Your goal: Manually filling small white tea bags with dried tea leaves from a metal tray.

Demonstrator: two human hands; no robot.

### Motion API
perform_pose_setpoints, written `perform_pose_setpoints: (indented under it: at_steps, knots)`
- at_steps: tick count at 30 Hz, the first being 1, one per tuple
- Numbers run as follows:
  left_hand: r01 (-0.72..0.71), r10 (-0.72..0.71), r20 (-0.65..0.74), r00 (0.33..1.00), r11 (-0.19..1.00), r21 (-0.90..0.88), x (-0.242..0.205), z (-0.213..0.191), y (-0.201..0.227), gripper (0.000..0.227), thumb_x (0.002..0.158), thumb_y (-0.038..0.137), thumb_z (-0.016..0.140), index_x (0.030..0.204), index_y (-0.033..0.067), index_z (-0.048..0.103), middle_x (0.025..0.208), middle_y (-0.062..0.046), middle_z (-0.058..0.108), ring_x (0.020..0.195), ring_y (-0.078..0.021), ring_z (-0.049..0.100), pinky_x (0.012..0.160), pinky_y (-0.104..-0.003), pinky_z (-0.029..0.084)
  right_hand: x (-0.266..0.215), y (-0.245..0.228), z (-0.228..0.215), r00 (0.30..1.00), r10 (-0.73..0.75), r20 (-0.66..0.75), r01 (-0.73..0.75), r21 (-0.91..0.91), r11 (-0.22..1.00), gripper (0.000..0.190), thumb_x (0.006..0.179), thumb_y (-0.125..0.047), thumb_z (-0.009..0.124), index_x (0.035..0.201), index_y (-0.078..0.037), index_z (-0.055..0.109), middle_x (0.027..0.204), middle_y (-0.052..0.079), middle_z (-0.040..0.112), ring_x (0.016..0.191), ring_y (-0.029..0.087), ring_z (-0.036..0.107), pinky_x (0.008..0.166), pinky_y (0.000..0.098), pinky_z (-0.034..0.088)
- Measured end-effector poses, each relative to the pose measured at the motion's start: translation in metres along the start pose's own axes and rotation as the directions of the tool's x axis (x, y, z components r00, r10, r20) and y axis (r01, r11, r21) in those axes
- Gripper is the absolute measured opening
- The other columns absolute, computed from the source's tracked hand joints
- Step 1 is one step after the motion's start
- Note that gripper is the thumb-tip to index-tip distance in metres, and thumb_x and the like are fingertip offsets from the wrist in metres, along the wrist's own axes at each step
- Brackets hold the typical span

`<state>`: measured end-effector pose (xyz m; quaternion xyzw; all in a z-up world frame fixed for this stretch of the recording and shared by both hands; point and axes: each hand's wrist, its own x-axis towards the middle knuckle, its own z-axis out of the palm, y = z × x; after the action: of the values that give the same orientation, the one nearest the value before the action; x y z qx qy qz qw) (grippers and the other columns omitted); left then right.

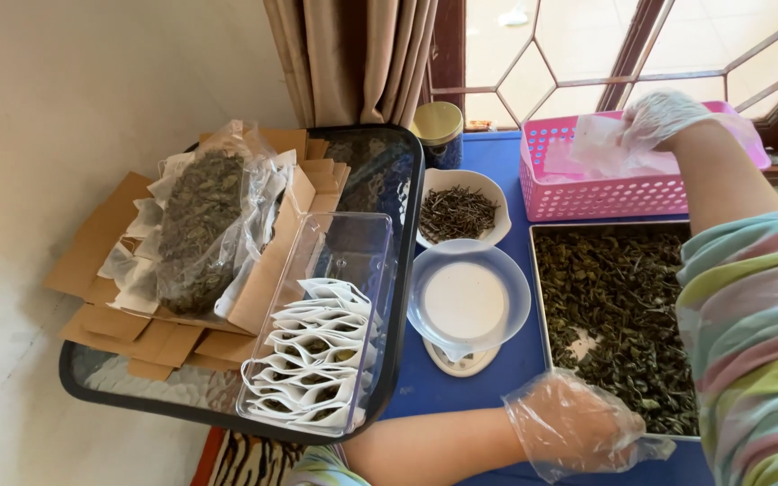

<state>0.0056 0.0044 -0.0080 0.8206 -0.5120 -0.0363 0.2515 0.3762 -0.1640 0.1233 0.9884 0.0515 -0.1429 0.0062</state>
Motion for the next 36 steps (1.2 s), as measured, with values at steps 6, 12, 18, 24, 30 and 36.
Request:
perform_pose_setpoints:
  at_steps: [6,12,18,24,30,36]
  knots:
    - [-0.003,0.016,-0.12,0.993,0.994,0.114,-0.002,0.001,0.003,0.028,0.102,0.03,0.05,0.084,0.01,0.056,0.063,0.001,0.051,0.051,-0.0217,0.055,0.038,-0.039,0.036,-0.024,0.003,0.008,0.996,0.027,-0.084,-0.021,0.068,0.997,0.018,0.076,-0.009,0.051,0.075,-0.011,0.069,0.078,0.009,0.077,0.08,0.029,0.072,0.082,0.0381,0.058]
    - [0.024,-0.009,-0.119,0.993,0.991,0.13,-0.001,-0.009,0.009,0.042,0.101,0.043,0.041,0.076,0.0109,0.053,0.061,0.0,0.053,0.051,-0.0245,0.056,0.04,-0.042,0.04,-0.082,0.004,0.0,0.962,0.104,-0.253,-0.094,0.053,0.994,0.047,0.109,-0.038,0.044,0.115,-0.011,0.082,0.123,0.02,0.077,0.112,0.042,0.072,0.096,0.0542,0.058]
    - [0.042,-0.025,-0.148,0.989,0.993,0.114,0.0,-0.014,0.015,0.039,0.1,0.04,0.042,0.076,0.0116,0.053,0.064,-0.001,0.055,0.056,-0.0269,0.059,0.043,-0.046,0.042,-0.052,0.065,0.061,0.695,-0.052,-0.717,0.202,0.126,0.971,0.025,0.105,-0.024,0.06,0.105,-0.02,0.085,0.074,0.003,0.072,0.068,0.023,0.065,0.063,0.0376,0.056]
    - [0.112,-0.095,-0.145,0.985,0.987,0.117,0.001,-0.033,0.028,0.066,0.098,0.058,0.016,0.07,0.0091,0.05,0.061,-0.002,0.055,0.055,-0.0271,0.06,0.044,-0.046,0.044,-0.114,0.086,0.096,0.444,-0.055,-0.894,0.279,0.08,0.957,0.033,0.131,-0.036,0.076,0.109,-0.013,0.085,0.091,0.002,0.073,0.087,0.018,0.062,0.083,0.0343,0.045]
    - [0.137,-0.144,0.069,0.987,0.986,0.095,0.003,-0.02,0.02,0.043,0.099,0.042,0.035,0.081,0.0094,0.056,0.071,-0.005,0.063,0.063,-0.0285,0.065,0.046,-0.051,0.046,-0.21,0.051,0.121,0.611,-0.08,-0.788,0.612,0.406,0.678,0.014,0.11,-0.012,0.073,0.116,0.0,0.077,0.112,0.015,0.075,0.1,0.022,0.071,0.091,0.0304,0.055]
    - [0.12,-0.112,-0.093,0.989,0.989,0.09,0.002,-0.038,0.029,0.068,0.097,0.06,0.013,0.069,0.0093,0.048,0.061,-0.004,0.056,0.057,-0.0318,0.063,0.049,-0.05,0.046,-0.213,0.032,0.106,0.938,0.04,-0.345,0.023,0.176,0.984,0.039,0.104,-0.043,0.047,0.099,-0.024,0.081,0.086,0.009,0.08,0.092,0.032,0.072,0.09,0.0407,0.051]
